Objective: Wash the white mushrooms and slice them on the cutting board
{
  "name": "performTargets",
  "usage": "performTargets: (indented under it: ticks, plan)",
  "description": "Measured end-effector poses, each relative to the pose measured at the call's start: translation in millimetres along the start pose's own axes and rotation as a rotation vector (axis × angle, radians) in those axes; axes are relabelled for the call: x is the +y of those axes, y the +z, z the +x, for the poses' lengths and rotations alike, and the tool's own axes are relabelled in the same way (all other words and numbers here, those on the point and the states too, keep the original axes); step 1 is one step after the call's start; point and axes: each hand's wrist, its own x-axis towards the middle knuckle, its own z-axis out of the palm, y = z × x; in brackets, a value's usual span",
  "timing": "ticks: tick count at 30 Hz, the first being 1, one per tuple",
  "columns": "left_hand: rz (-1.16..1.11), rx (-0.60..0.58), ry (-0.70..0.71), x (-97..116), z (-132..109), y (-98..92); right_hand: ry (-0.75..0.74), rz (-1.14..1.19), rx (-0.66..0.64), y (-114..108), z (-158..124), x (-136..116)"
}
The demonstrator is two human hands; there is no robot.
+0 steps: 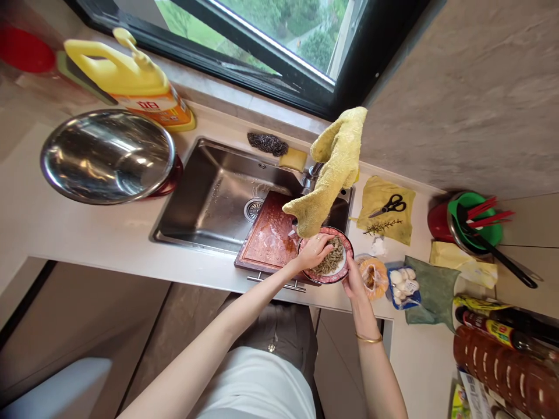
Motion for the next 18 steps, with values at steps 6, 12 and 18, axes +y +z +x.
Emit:
performTargets:
  ticks: [6,12,18]
  plan:
    - [-0.066,-0.016,-0.017,5.5,0.7,10.0,-0.036,-0.106,0.029,-16.6,-0.5,-1.9]
    - [-0.108,-0.015,-0.026,9.9,0.5,16.0,-0.060,-0.131,0.033,-25.0,-0.4,-6.2]
    - [-0.124,0.000,-0.041,9.4,3.1,20.7,-0.057,-0.147,0.041,-20.4,-0.3,-13.7]
